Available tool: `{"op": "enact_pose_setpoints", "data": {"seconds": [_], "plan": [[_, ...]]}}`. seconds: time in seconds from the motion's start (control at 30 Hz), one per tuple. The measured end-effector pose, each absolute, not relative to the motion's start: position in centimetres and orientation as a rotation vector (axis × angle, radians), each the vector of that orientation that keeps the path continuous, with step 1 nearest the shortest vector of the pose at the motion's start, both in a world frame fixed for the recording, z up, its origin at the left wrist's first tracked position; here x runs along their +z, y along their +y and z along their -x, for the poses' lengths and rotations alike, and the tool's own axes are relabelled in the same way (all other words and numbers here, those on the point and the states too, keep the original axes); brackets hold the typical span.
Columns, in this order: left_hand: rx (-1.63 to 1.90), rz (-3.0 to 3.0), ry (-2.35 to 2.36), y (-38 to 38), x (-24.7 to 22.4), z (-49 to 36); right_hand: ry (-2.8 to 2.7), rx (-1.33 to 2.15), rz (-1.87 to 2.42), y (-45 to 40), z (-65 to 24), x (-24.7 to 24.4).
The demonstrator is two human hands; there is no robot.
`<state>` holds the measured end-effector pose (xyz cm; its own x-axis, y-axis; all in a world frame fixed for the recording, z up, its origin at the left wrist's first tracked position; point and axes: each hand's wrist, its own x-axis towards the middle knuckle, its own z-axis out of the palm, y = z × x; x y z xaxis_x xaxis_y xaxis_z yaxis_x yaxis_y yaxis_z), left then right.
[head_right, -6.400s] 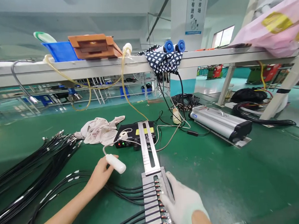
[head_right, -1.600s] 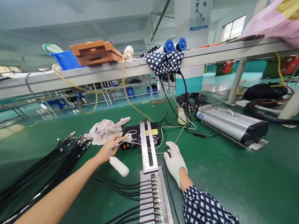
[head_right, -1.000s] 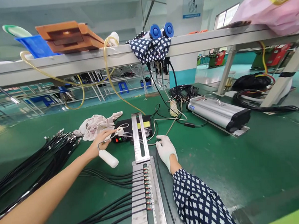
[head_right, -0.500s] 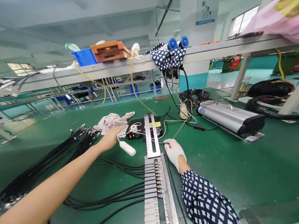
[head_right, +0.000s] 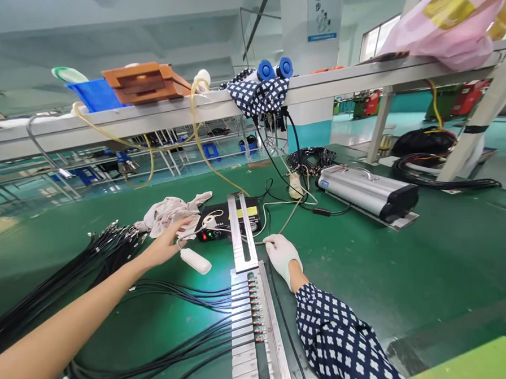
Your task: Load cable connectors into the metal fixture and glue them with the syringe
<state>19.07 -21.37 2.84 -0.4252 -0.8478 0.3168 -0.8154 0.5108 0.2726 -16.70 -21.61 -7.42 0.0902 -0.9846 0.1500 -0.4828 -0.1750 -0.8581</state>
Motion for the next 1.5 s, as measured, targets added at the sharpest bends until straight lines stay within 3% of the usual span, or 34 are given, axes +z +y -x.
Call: {"op": "enact_pose_setpoints", "data": {"seconds": [0.2, 0.37, 0.57, 0.9, 1.27, 1.5], "plan": [[0.067, -1.39, -2.191, -14.6, 4.0, -15.8, 1.407, -1.01, 1.645, -21.8, 16.3, -7.1], [0.178, -1.496, -1.85, -7.9, 1.9, -15.3, 1.258, -0.921, 1.689, -16.8, 18.4, -5.8], [0.202, -1.474, -2.197, 1.0, -2.2, -15.3, 1.257, -0.561, 1.859, -5.3, 20.7, -5.2], [0.168, -1.281, -2.433, -5.4, -5.1, -5.1, 1.295, -0.674, 2.01, -2.7, 16.2, -5.3], [-0.068, -1.424, -2.422, -3.5, -5.9, -4.1, 1.22, -0.694, 1.837, -4.5, 16.7, -5.6], [-0.128, -1.478, -2.43, -3.4, -2.5, -7.0, 1.315, -0.606, 1.772, -11.5, 18.0, -8.3]]}}
